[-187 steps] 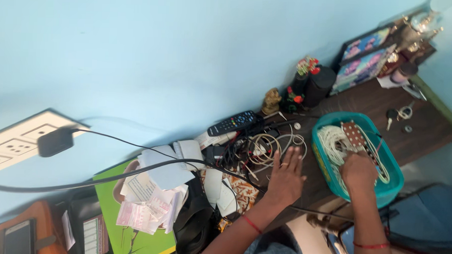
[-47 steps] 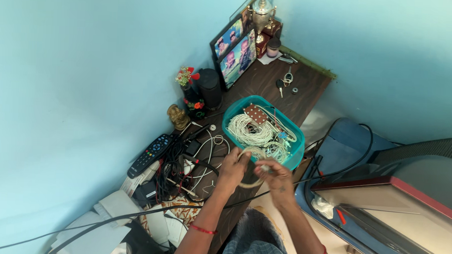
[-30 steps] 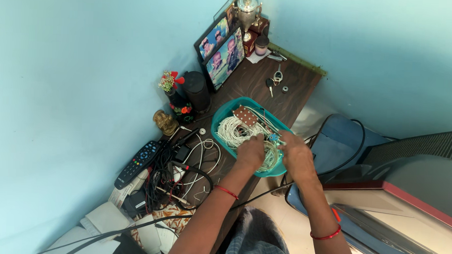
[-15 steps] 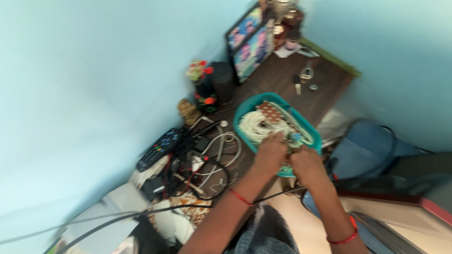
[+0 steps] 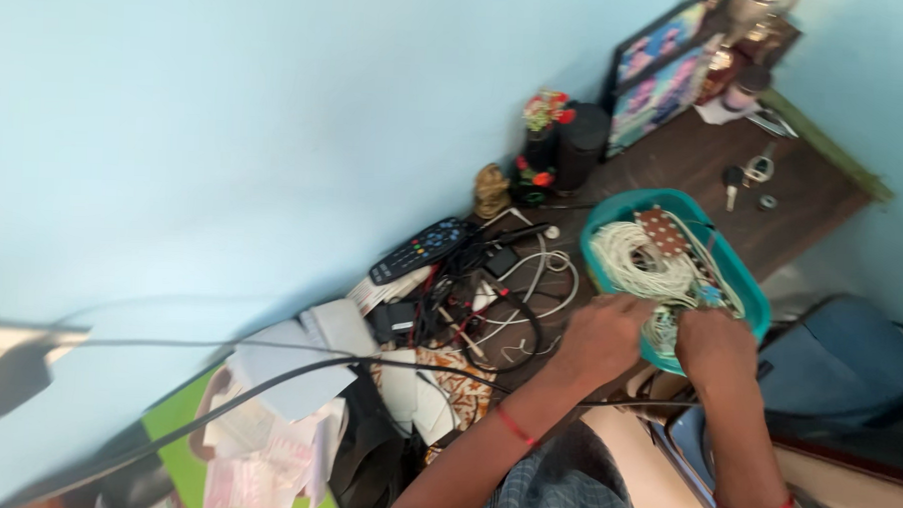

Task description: The person untangles and coils white cables, placing them into a teal plastic container. They also handle a brown polka-dotted cable organizer and a black cable, placing them into the same container. The workspace is a cluttered desk with various items.

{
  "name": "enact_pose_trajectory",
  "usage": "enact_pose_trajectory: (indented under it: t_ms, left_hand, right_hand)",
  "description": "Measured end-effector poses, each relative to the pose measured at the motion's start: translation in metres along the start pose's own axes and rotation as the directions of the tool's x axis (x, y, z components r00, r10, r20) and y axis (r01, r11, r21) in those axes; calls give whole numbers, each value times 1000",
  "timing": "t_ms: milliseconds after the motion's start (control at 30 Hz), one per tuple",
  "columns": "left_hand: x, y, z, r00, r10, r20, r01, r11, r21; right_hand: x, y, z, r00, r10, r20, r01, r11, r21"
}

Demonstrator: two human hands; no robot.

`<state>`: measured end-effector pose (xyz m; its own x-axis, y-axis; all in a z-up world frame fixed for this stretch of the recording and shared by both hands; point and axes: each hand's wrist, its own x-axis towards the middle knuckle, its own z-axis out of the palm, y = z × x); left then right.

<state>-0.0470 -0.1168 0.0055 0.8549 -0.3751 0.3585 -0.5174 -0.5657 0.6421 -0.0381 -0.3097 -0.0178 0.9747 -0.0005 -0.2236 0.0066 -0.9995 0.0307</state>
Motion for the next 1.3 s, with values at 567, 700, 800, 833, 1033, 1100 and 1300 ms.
enact_pose_trajectory:
  t_ms: [567,700,800,833,1033,1100,1300]
  left_hand:
    - [-110,-97,-167,688,-670,-279,724,657,211]
    - [-113,-108,-162,652,-563,-508,628,777,-54]
    - [-110,-118,-168,558,-666,-494,592,737,-326]
    - [-109,-118,-166,570,-642,-512,592,754,-287]
    - [-97,-104,-144,739,-573,-354,595,802,-56]
    - [-90,-91,-140,875,-380,-299,430,895,119]
    - [-55,-52,-139,924,-83,-372,147,978,148]
  right_hand:
    - [46,-207,28,924,-253,-287,355,846,398]
    - [33,-186,-18,877,-218,-428,425,767,481]
    - [24,-170,-63,733,-175,-657,549,723,420]
    - [21,-164,-76,673,-154,-724,579,719,386]
    - [22,-147,-111,688,-146,-711,553,739,384]
    - [25,-141,-110,760,-87,-643,533,650,542]
    - [41,-132,-105,959,-35,-283,280,-56,958]
